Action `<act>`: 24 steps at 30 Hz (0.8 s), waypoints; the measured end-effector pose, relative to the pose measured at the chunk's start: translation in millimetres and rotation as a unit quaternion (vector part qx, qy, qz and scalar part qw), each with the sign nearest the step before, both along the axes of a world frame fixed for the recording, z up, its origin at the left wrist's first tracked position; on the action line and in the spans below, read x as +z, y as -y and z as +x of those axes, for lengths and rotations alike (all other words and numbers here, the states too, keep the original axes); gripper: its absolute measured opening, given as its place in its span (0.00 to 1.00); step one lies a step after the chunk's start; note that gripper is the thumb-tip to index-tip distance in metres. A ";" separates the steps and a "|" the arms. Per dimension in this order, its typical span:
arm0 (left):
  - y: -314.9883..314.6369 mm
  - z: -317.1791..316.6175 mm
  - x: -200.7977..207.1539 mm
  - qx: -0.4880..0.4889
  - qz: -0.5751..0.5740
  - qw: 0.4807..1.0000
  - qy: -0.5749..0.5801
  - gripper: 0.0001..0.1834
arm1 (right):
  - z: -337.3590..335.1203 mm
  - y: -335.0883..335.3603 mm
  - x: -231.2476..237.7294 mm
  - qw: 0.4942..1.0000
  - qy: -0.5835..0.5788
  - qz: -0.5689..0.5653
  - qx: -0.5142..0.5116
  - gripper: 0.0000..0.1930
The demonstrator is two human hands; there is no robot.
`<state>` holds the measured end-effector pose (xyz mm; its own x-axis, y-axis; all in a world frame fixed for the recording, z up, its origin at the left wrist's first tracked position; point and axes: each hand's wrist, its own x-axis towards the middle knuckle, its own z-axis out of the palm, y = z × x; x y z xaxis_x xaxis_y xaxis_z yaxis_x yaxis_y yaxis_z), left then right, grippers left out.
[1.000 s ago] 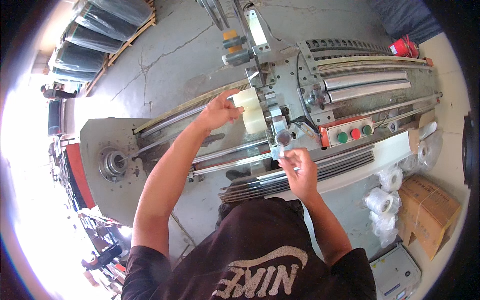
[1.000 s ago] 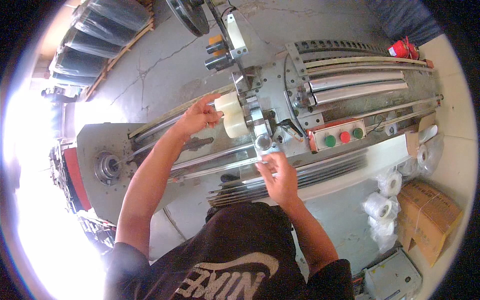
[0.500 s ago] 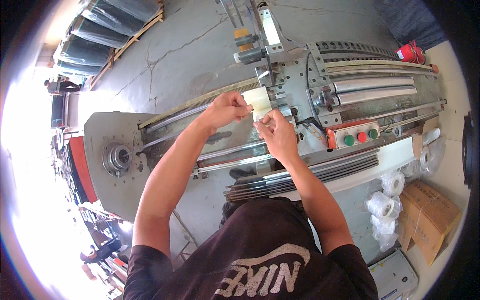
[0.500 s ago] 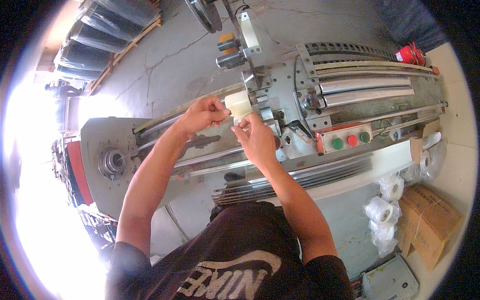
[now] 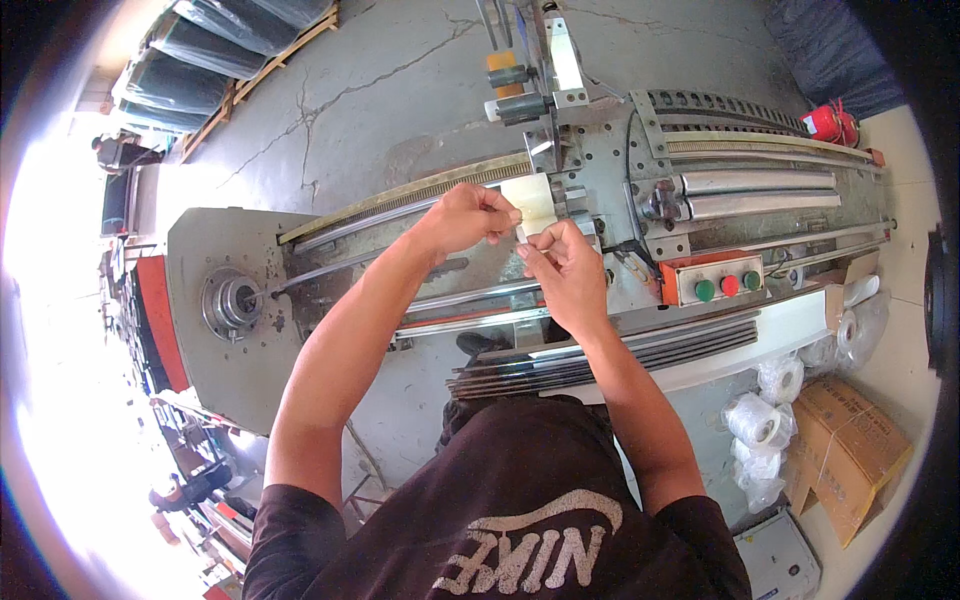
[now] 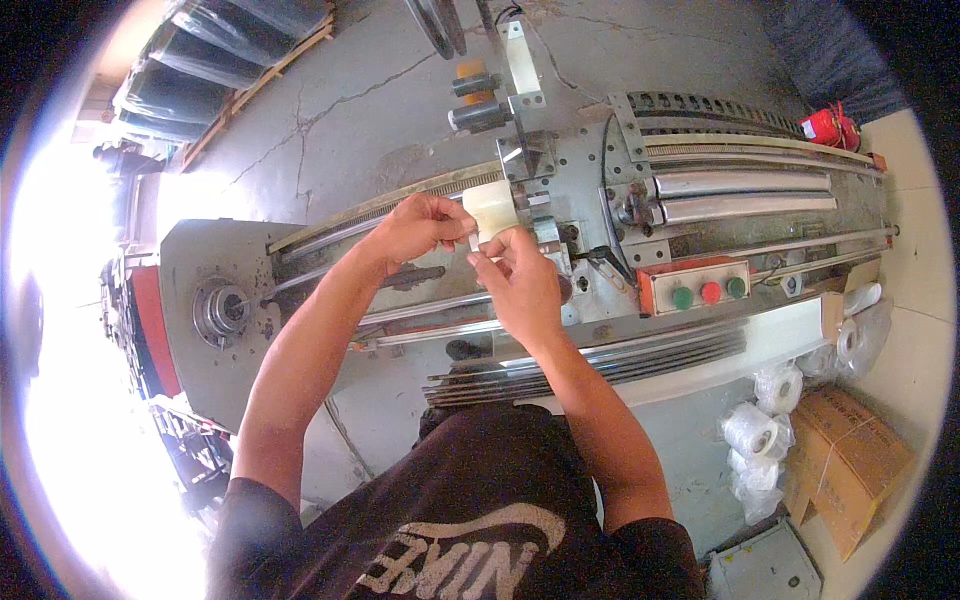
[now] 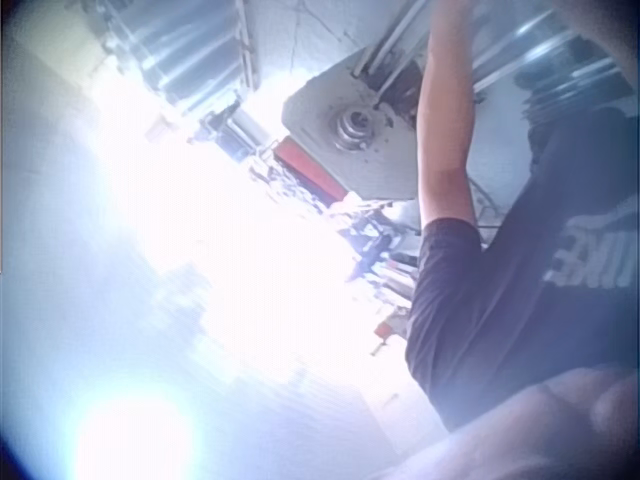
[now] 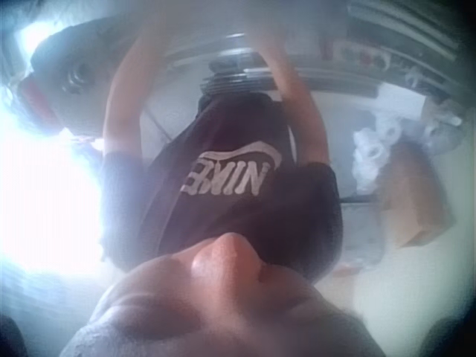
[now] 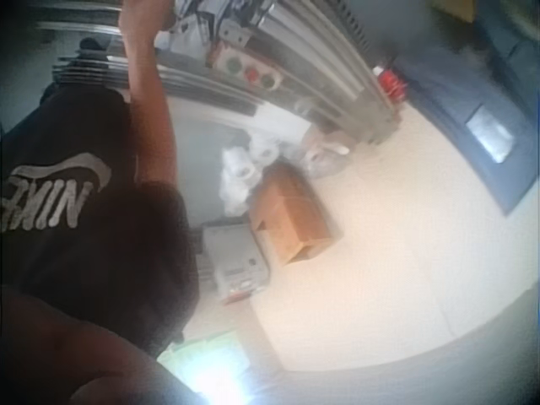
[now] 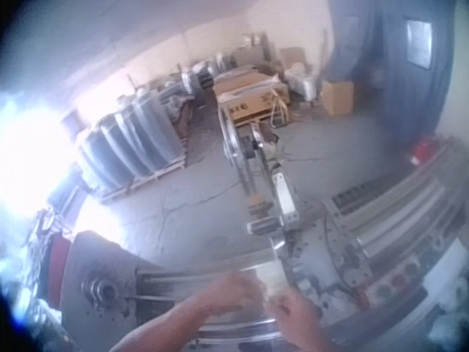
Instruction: The person places metal rods into a fabrication machine, aligns them against a guide, and activates the machine to process the rods before placing them onto a table with other metal components.
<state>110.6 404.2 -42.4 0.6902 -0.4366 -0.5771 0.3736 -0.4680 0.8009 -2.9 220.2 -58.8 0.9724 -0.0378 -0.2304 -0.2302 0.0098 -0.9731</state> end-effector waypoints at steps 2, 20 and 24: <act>0.0 0.3 -2.7 0.001 0.003 1.000 0.010 0.12 | -2.5 -1.5 3.9 0.999 0.014 0.040 -0.014 0.09; -3.6 -8.3 -5.0 0.036 -0.072 0.995 0.051 0.05 | 42.3 38.0 -7.8 0.986 -0.112 0.059 0.110 0.14; -1.9 -9.2 2.2 0.030 -0.063 0.995 0.077 0.05 | 14.5 44.6 15.4 0.984 -0.091 0.079 0.130 0.14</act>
<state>101.4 406.2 -40.2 0.7931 -0.4539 -0.4061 0.2660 -0.3417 0.9014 11.5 175.6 -43.4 0.8861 0.2579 -0.3852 -0.4160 0.0757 -0.9062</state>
